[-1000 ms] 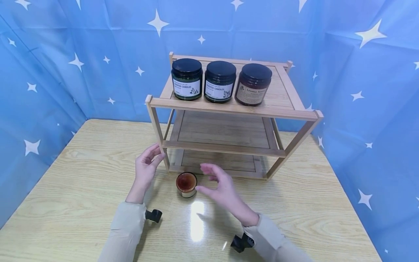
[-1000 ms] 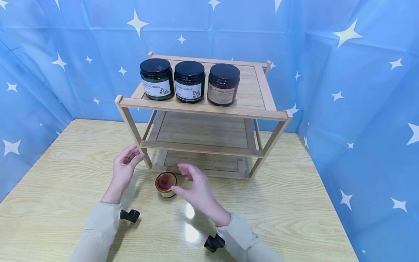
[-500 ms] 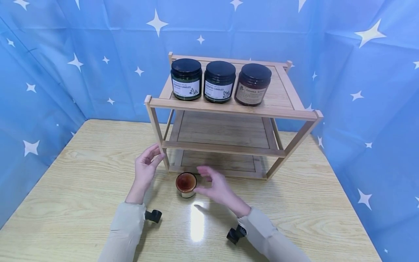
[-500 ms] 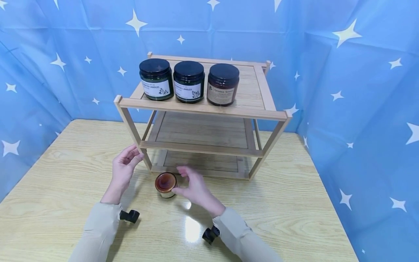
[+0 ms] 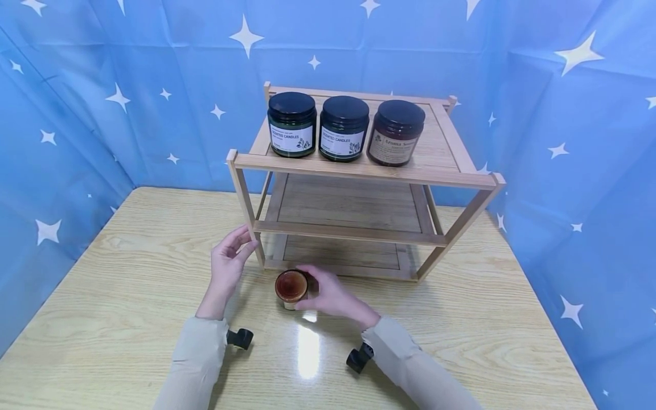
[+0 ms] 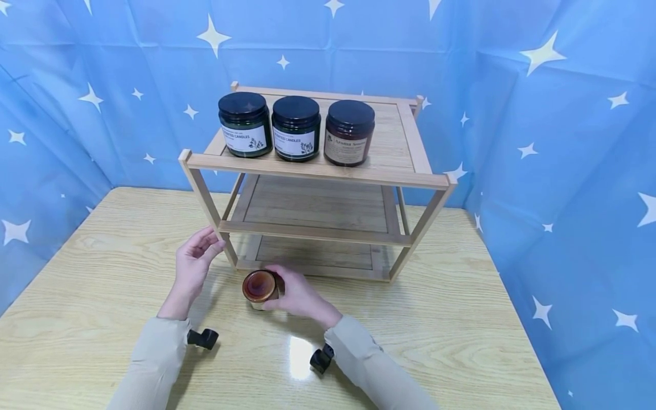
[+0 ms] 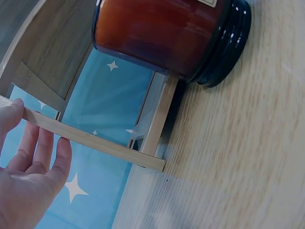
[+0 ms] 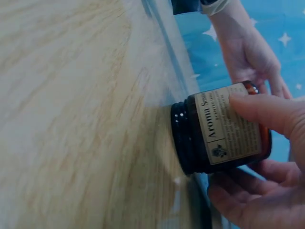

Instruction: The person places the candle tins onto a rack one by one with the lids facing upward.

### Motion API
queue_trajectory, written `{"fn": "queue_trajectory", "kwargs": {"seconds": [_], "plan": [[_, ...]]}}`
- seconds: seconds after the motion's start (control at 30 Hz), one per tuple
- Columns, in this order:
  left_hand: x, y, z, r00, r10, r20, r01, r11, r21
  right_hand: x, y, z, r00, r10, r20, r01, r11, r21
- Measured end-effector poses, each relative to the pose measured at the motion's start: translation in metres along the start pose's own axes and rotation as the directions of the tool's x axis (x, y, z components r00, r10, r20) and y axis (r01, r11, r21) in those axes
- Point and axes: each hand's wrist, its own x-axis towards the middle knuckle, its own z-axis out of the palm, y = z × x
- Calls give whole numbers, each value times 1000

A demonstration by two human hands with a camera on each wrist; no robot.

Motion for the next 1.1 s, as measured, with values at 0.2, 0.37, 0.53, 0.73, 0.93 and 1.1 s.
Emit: {"fn": "queue_trajectory", "kwargs": {"seconds": [0.2,0.37,0.53,0.73,0.93,1.1], "plan": [[1,-1,1,1000,2,-5,-2,1000,-6,4,4,3,999,-44,3,44,999,-16],[1,-1,1,1000,-2,-4,2,1000,3,5,6,6,998,-54,-35,53,999,-7],[1,-2,0,1000,-6,-3,6,1000,10,4,4,9,996,-31,-85,34,999,28],[1,-2,1,1000,-14,-5,14,1000,8,1,3,10,992,-6,-123,14,998,64],[1,-1,1,1000,-12,-7,12,1000,16,-5,-5,5,984,-20,-177,36,995,89],[0,0,0,1000,-12,-10,12,1000,22,-14,-17,-4,978,-42,-205,63,993,100]]}}
